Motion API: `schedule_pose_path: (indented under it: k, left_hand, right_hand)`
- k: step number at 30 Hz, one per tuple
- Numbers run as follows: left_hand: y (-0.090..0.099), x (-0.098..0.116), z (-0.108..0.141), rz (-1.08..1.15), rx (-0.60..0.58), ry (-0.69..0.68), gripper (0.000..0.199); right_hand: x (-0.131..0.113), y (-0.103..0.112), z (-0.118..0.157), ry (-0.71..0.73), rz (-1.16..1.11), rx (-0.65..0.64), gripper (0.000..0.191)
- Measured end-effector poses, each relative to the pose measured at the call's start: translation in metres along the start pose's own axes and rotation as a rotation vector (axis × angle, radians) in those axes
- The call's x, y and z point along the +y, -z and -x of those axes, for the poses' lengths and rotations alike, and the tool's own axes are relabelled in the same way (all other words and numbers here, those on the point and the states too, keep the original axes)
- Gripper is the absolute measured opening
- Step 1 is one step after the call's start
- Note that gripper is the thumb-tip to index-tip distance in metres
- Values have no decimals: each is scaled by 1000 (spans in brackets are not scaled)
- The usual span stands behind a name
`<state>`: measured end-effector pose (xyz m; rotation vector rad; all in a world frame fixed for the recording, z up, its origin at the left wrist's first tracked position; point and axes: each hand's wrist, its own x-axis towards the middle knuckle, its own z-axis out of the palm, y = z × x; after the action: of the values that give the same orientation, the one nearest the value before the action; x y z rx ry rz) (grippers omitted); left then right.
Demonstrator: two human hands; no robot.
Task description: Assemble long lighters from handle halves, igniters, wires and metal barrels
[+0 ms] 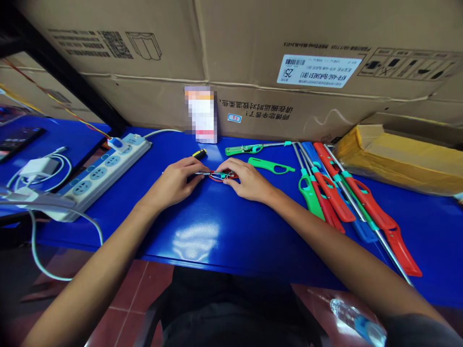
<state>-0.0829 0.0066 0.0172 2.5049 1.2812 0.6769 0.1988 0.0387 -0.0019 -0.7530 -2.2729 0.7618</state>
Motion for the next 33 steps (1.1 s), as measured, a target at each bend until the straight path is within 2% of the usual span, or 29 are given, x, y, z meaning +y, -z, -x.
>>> schedule_pose_path:
  k: [11,19,24,33]
  left_hand:
    - [-2,3,-1,8,21,24,29]
    - [-6,2,-1,30,41,46,28]
    - [-9,2,-2,28,51,60,27]
    - [-8,4,-2,56,34,41,25]
  right_hand:
    - [4,0,-3,-72,-72,32,19]
    - [6,0,-3,51,-61,20,6]
    - [4,1,-1,100,-10,9,13]
    - [-8,4,3,31,66,-48,13]
